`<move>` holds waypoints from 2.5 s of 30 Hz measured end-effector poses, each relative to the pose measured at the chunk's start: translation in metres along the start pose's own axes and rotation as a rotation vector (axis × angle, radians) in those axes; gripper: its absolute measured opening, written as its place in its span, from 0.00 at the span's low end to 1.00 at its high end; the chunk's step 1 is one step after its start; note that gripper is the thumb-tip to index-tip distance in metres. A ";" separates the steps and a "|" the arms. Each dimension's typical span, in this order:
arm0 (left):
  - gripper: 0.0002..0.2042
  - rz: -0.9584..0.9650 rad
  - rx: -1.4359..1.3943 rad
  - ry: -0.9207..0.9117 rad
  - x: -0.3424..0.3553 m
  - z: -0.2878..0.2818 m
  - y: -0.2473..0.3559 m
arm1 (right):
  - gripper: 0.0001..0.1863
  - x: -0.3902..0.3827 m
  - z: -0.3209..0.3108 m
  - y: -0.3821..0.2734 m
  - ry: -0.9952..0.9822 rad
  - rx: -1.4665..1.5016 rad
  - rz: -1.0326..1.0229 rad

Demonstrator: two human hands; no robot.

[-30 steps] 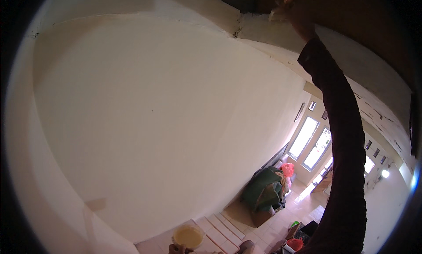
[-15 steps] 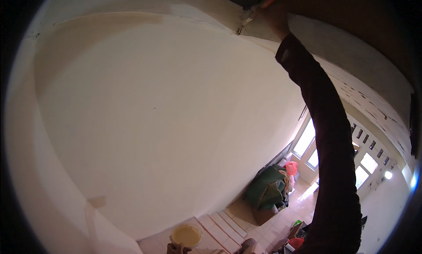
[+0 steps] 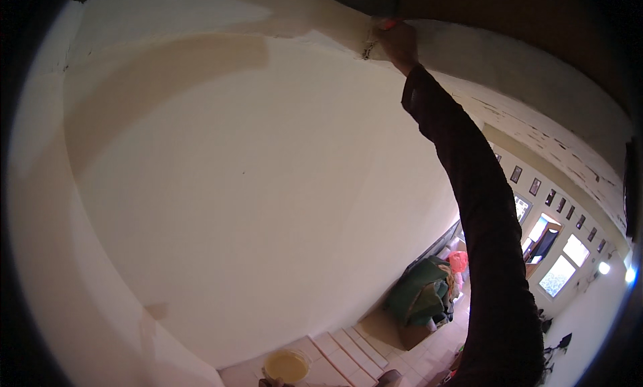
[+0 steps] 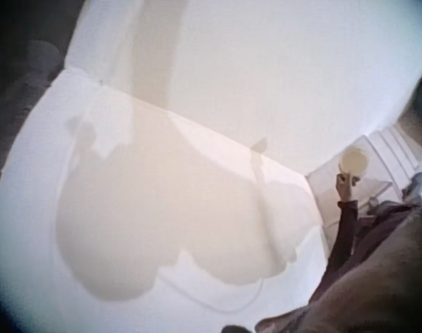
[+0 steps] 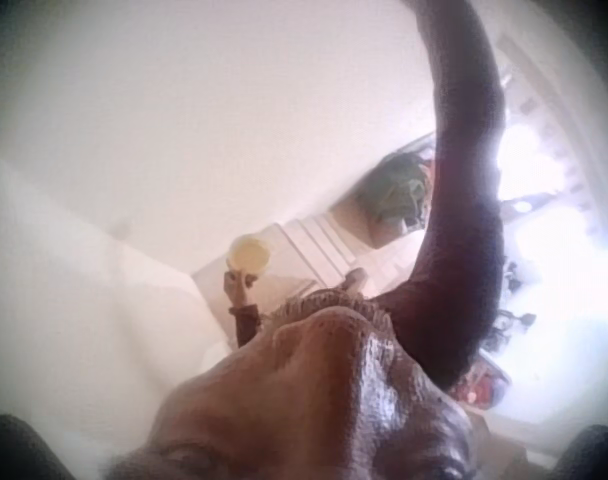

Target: The person paints an interior wall and the underside of a staircase using a brush and a small container of white paint, standing on the steps to reach higher sections.

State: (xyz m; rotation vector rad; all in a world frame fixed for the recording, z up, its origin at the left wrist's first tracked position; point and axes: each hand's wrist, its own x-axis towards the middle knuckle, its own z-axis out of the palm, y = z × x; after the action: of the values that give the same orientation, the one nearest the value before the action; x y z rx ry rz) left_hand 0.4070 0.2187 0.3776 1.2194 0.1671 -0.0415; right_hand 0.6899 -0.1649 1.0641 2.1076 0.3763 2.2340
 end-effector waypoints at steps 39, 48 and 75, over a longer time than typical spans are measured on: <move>0.14 -0.084 -0.020 -0.003 0.007 -0.004 -0.027 | 0.14 0.040 -0.014 0.028 -0.046 -0.034 -0.261; 0.14 -0.058 -0.066 -0.038 0.015 -0.003 -0.011 | 0.12 0.069 -0.095 0.033 -0.102 -0.093 -0.137; 0.11 -0.094 -0.074 -0.040 0.020 -0.020 -0.002 | 0.12 -0.016 -0.119 -0.063 -0.148 -1.083 -0.526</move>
State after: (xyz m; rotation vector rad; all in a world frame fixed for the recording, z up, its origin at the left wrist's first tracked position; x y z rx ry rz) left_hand 0.4242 0.2377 0.3660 1.1352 0.1897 -0.1404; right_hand 0.5648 -0.1245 1.0298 1.3421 -0.2383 1.4222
